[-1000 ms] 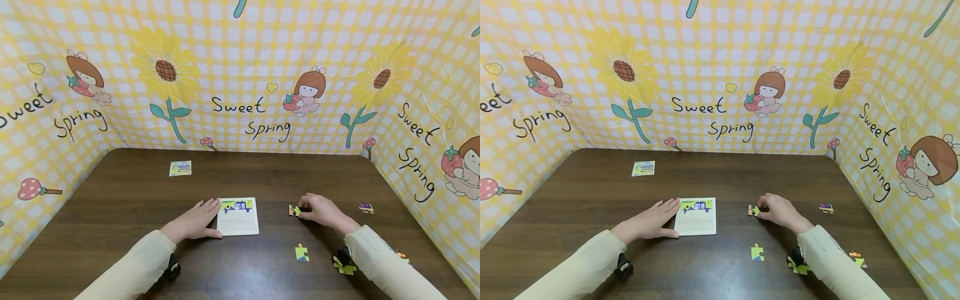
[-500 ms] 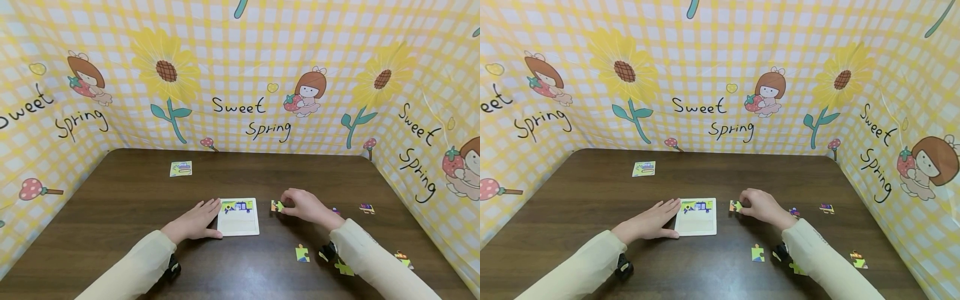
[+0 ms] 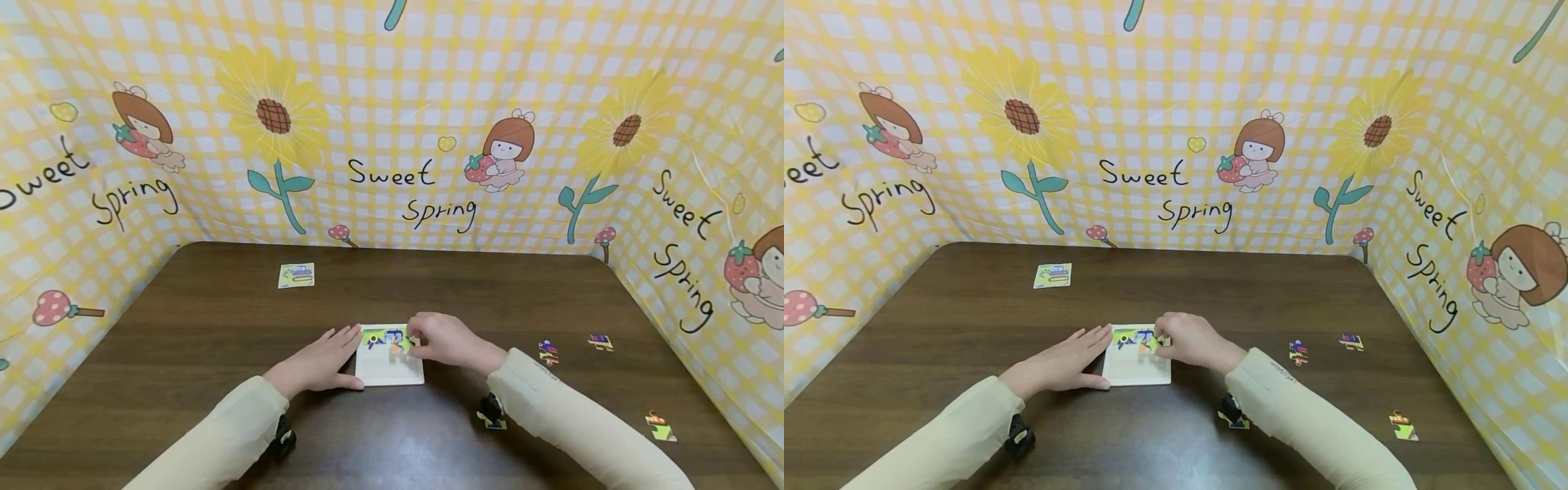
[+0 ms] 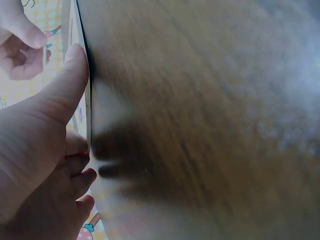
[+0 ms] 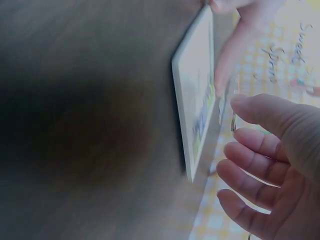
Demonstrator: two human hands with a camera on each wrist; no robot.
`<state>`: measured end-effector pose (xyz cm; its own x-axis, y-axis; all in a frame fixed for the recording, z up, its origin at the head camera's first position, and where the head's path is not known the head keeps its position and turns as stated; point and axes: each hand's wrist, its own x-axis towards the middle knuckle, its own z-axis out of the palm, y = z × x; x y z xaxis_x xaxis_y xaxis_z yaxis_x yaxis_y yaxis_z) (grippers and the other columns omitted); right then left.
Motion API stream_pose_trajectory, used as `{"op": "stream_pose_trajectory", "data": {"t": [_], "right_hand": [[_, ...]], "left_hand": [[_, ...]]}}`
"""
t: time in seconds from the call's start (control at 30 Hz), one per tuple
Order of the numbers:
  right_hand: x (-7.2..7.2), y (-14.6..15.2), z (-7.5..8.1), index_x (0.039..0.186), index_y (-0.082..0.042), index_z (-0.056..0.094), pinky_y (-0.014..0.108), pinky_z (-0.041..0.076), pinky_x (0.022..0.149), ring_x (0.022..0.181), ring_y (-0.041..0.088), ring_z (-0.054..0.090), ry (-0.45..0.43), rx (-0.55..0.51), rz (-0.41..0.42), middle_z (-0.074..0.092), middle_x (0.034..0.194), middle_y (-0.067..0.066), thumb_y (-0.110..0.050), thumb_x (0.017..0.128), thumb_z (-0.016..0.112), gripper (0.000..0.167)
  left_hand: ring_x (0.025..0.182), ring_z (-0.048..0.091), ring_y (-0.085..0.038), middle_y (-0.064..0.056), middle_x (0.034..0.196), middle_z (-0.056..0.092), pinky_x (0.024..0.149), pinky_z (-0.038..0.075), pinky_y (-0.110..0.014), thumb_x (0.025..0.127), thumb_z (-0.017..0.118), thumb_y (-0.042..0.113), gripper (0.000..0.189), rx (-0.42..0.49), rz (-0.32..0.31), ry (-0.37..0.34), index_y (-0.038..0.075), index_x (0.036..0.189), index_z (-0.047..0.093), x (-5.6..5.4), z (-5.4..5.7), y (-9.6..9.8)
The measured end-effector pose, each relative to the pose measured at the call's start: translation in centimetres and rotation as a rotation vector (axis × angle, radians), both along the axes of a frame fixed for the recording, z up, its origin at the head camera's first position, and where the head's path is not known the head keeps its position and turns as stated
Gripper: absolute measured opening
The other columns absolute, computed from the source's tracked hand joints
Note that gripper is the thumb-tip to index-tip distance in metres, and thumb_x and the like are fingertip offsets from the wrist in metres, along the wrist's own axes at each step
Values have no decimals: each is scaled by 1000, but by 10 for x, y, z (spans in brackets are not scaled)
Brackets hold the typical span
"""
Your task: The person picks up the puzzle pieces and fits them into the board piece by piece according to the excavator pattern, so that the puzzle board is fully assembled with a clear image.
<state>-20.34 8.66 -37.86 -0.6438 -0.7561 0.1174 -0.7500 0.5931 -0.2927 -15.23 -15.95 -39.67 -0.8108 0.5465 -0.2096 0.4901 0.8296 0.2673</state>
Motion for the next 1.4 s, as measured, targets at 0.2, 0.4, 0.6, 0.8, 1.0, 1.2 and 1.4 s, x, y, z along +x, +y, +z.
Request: {"op": "stream_pose_trajectory", "data": {"t": [0.2,0.4,0.6,0.8,1.0,1.2,1.4], "right_hand": [[1,-24,-9,88,-8,65,24,45,62,68,9,51,-13,29,48,57,81,-2,-20,77,75,19],[0,-38,-15,86,-9,65,20,41,58,65,7,46,22,26,81,53,77,-4,-19,75,76,18],[0,-46,-17,82,-10,64,20,38,53,61,7,43,35,47,67,49,72,-5,-20,75,76,18],[-1,-50,-20,79,-11,64,21,37,52,61,8,43,69,59,41,46,68,-8,-19,73,76,15],[0,-51,-18,81,-10,65,22,39,53,61,10,45,59,57,36,48,69,-6,-18,73,76,16],[-1,-50,-19,84,-12,68,22,40,54,64,9,47,56,50,56,53,72,-4,-17,74,75,13],[-1,-49,-18,86,-14,71,22,40,54,65,9,48,47,39,81,56,75,-3,-17,75,74,13]], "left_hand": [[135,17,-35,-22,148,19,107,15,-47,85,59,49,87,11,-5,3,-9,140,26,0,0,-1],[134,18,-36,-24,147,20,106,16,-48,85,60,48,86,22,-9,8,-10,139,28,1,1,0],[134,19,-36,-24,146,21,106,17,-48,84,61,47,86,24,-12,14,-11,139,28,0,1,0],[134,19,-36,-24,147,20,106,17,-48,85,60,48,86,17,-13,16,-10,139,28,0,0,0],[134,19,-36,-24,147,20,106,17,-49,85,60,47,85,17,-13,16,-10,139,28,0,2,0],[134,20,-37,-24,146,21,106,17,-49,85,61,46,85,19,-18,25,-11,138,29,1,4,0],[133,20,-37,-25,146,22,105,18,-50,84,61,46,85,24,-23,33,-11,138,29,1,3,0]]}}
